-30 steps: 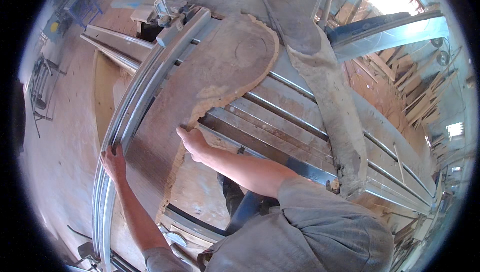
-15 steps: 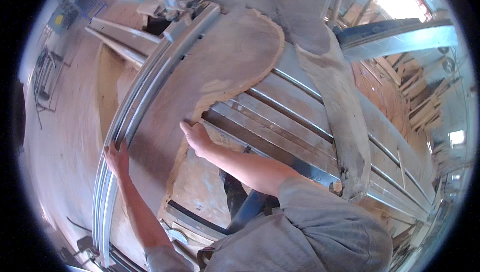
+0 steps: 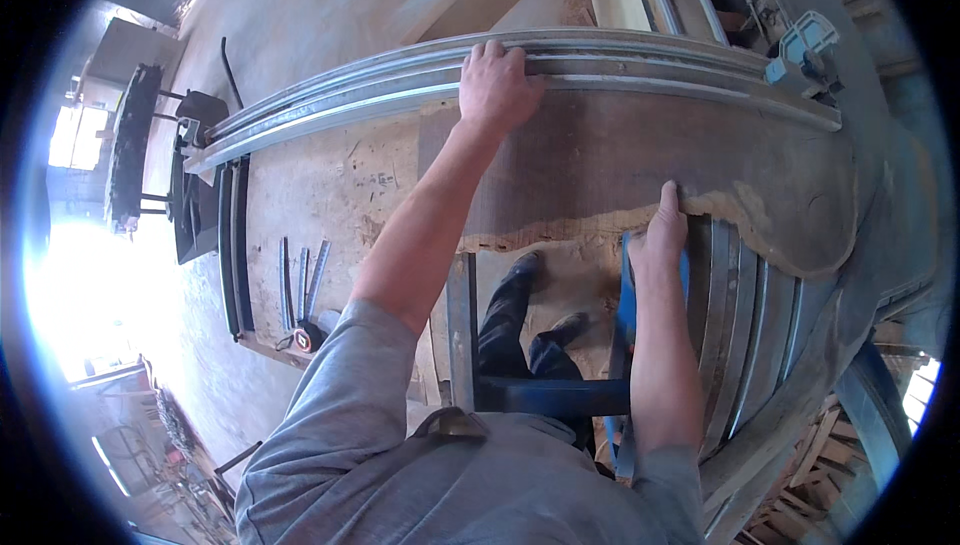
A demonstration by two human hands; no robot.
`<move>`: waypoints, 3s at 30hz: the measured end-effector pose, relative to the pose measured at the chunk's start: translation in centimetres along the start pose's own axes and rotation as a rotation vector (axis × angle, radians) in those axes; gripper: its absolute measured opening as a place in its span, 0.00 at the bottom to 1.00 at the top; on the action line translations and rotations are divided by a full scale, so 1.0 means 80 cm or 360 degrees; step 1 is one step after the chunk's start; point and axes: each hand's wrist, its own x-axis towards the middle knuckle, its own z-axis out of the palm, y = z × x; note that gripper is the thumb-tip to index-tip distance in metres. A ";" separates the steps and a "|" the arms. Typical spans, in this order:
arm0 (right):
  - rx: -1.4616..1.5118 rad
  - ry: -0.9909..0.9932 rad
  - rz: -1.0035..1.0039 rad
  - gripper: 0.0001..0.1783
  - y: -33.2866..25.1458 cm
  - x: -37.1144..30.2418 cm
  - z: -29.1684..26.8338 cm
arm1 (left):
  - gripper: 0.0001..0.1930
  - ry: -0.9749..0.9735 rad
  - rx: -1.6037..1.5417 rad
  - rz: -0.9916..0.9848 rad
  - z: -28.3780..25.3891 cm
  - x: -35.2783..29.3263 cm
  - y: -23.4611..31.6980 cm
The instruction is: The person positions a large irregular plank on a band saw table, aligns it with the blade, and pushes it through to cut a curved edge. The person repeats this process with several other planks, adjusting their position before each cut.
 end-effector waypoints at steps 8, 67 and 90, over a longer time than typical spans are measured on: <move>0.0009 0.0004 -0.0024 0.25 -0.002 0.005 -0.006 | 0.22 -0.0031 0.0050 0.0056 -0.002 -0.005 0.016; -0.2796 0.0005 -0.2105 0.28 -0.198 0.055 -0.115 | 0.31 -0.0200 0.0401 0.0237 0.012 0.022 0.117; -0.2909 -0.0068 -0.1889 0.31 -0.198 0.053 -0.118 | 0.29 -0.0226 0.0367 0.0185 0.013 0.019 0.112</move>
